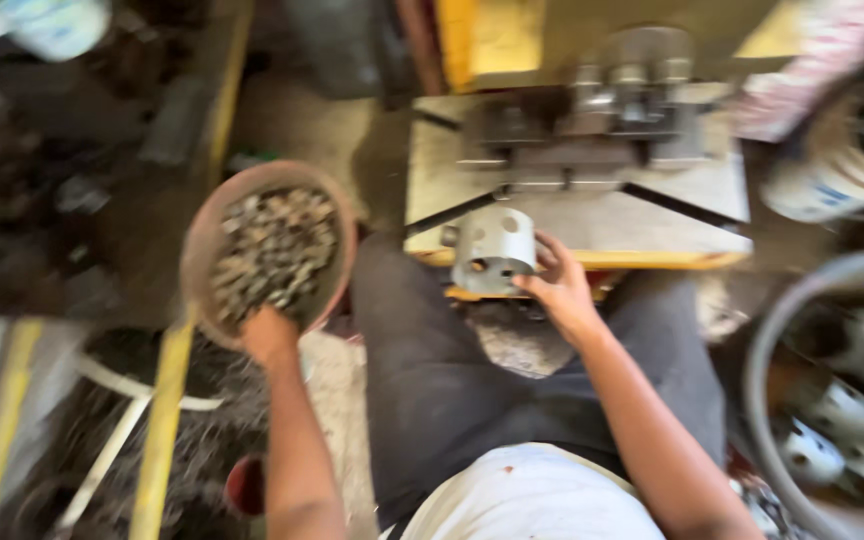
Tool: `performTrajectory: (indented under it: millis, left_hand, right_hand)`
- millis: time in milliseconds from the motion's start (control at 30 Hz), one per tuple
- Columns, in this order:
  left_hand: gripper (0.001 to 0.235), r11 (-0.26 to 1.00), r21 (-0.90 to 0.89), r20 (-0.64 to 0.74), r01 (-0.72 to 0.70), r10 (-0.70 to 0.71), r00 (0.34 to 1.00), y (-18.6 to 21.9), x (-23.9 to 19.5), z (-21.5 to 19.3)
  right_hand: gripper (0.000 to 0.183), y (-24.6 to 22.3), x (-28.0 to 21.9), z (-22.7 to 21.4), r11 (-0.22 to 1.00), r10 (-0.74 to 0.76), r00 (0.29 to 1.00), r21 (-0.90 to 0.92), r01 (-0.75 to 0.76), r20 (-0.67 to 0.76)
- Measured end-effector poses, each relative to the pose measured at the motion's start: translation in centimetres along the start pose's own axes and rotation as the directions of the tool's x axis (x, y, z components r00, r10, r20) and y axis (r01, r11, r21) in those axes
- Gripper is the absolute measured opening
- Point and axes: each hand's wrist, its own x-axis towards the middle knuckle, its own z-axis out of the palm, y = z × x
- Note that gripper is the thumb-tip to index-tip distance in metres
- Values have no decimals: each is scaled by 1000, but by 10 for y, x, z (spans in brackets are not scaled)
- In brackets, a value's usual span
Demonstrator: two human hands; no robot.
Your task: The person picks up metal bushings from a bowl and places them into a machine fixture. They then place a perforated metal cylinder over the bushings and operate the press before removing the part and placing it into a large bucket.
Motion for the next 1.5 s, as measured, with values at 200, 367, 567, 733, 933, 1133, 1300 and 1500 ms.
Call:
performTrajectory:
  millis: [200,367,567,733,933,1133,1300,1500]
  left_hand:
    - [34,889,-457,-57,21,-52,997,34,-30,-44]
    - [31,11,-991,130,132,-126,983,85,-15,-19]
    - [50,-572,-700,274,428,338,900,196,-31,-74]
    - [49,-451,-805,180,384,432,884,288,-54,-143]
    - [36,-209,-973,-23,99,510,860,369,-55,-206]
    - [30,-286,-935,-325,-212,442,836,438,-48,-221]
    - [34,-275,-947,-277,-169,426,861,475,-39,-215]
    - [36,143,-938,-209,-314,489,847,483,-26,-204]
  right_hand:
    - [88,-72,15,-28,991,-134,988,-30,132,-81]
    - [84,-133,68,-76,898,-349,937,-295,327,-26]
    - [69,-154,116,-95,783,-346,938,-559,274,-25]
    - [73,-154,128,-97,835,-306,948,-503,223,-87]
    - [77,-144,128,-110,878,-297,951,-416,237,-84]
    - [82,-134,126,-114,881,-317,945,-395,259,-86]
    - [82,-127,121,-105,886,-313,945,-389,253,-98]
    - [80,-136,134,-97,860,-274,950,-481,173,-149]
